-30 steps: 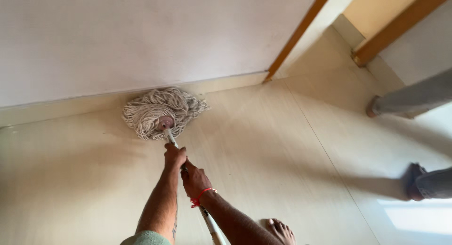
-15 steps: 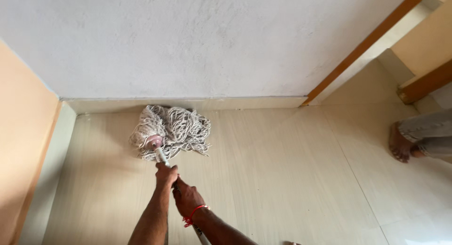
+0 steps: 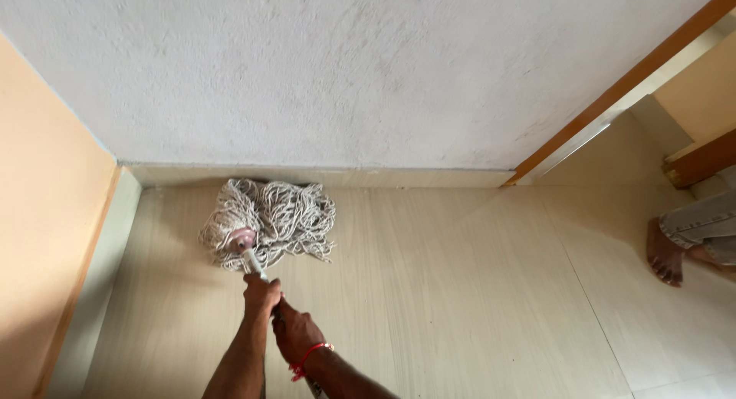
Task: The person mops the floor by hand, moving the mop head back and forth across the surface and into the corners of the room.
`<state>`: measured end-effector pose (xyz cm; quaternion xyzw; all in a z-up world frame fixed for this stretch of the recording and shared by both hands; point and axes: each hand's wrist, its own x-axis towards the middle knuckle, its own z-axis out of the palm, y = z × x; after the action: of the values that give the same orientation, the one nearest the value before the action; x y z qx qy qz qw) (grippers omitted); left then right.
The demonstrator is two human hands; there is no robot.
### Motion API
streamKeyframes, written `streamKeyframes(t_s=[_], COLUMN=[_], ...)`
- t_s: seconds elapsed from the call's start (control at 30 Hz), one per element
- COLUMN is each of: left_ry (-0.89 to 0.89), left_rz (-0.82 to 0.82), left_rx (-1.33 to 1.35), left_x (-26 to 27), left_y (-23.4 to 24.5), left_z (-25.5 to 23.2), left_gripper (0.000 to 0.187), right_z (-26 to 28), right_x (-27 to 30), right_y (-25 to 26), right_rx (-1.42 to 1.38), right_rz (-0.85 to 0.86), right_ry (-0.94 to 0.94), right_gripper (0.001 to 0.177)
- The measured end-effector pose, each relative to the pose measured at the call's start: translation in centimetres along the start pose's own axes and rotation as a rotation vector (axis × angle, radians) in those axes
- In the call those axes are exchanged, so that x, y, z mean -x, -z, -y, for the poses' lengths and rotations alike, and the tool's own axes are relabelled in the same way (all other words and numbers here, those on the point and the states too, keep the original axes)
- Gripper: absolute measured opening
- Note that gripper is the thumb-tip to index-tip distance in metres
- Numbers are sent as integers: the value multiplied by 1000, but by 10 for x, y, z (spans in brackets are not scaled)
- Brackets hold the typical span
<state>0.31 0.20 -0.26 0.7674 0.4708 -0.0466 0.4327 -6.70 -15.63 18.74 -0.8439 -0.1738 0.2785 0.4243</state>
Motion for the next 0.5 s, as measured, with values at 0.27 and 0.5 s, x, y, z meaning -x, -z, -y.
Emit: streamKeyframes(t_s=[0.27, 0.5], left_ry=[73, 87], left_rz=[66, 71], left_rx=[76, 89], left_x=[9, 13], left_y=[7, 9], left_z=[-9, -10], left_gripper=[62, 62], right_z=[6, 5], right_x=[3, 5], right_y=[4, 3], right_rx=[1, -17], right_rz=[34, 49], right_ry=[-71, -78], right_gripper=[49, 49])
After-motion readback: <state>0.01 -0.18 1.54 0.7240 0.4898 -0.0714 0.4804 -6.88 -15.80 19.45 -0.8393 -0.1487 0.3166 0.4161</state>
